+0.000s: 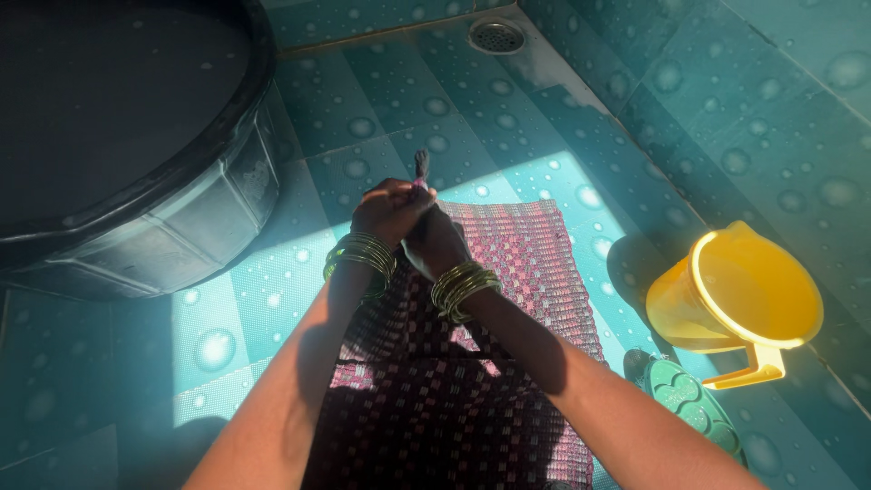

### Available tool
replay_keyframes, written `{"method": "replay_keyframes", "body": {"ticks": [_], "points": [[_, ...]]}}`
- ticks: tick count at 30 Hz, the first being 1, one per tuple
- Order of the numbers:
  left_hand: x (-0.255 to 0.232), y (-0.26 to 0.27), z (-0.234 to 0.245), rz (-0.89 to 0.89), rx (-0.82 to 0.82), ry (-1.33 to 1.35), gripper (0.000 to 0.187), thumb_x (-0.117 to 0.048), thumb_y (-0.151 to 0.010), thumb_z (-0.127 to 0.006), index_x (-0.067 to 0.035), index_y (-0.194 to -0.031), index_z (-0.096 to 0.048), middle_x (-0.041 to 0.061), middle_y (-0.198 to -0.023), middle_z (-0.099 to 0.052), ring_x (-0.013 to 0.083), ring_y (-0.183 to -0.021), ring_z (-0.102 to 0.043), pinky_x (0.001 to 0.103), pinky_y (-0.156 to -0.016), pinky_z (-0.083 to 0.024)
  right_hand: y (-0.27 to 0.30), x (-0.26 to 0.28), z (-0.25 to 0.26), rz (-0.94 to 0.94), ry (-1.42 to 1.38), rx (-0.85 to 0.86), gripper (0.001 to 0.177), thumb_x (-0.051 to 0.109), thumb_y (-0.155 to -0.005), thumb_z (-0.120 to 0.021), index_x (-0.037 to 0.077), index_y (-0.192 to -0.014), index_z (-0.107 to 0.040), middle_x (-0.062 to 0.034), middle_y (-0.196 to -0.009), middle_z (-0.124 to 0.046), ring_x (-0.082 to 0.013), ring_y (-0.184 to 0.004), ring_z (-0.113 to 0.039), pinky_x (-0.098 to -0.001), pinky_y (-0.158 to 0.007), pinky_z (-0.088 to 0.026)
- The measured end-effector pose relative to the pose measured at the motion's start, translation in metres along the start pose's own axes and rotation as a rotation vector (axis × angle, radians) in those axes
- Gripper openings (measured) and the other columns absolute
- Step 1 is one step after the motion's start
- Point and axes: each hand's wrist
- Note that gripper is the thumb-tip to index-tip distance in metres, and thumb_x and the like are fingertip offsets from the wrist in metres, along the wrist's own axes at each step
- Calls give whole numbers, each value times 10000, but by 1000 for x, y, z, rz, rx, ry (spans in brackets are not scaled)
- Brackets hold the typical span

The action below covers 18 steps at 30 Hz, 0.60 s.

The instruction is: The person scrubs a mat using a brush and soap, rinses the brush in a pitcher of water, and sweeps the mat with a broom.

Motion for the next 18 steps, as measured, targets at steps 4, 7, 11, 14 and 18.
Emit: {"method": "replay_keyframes", "body": {"ticks": [4,7,11,14,18], "points": [[-14,23,17,-225,-23,119,812,-598,-789,-767,-167,-1432,-523,94,-1220,-670,208,-1152,-646,376,-960,-521,-39,43,76,-171,-18,-116,301,250,-919,-617,56,-1131,-707,-215,-1002,-755,-349,-918,-743,-439,-822,-587],[-3,60,20,-314,133,-166,936,-622,-764,-865,-109,-1449,-487,199,-1368,-598,304,-1281,-557,449,-1056,-431,-57,74,128,-283,-116,-170,338,200,-918,-570,41,-1202,-663,-210,-1065,-724,-349,-878,-753,-411,-680,-671],[15,103,44,-171,272,-162,1055,-645,-584,-841,-127,-1419,-459,121,-1344,-706,267,-1249,-678,391,-1111,-514,-67,114,185,-298,-263,-244,338,141,-953,-508,0,-1239,-617,-159,-1062,-696,-343,-817,-762,-398,-574,-636],[18,130,80,229,632,-549,896,-606,-593,-830,-232,-1375,-605,54,-1403,-646,259,-1321,-569,420,-1142,-406,-74,124,211,-259,-276,-313,338,151,-969,-504,-15,-1253,-577,-161,-1036,-723,-326,-772,-783,-378,-587,-627],[3,127,126,126,602,-519,747,-598,-750,-733,-141,-1335,-647,76,-1368,-657,240,-1291,-576,401,-1111,-402,-114,107,220,-196,-480,-254,345,92,-965,-451,-36,-1271,-550,-158,-1044,-738,-275,-780,-802,-360,-578,-652]]}}
Point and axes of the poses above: each hand's wrist, its own y-axis away from the middle knuckle, its own z-axis out of the back of the hand, x = y × z
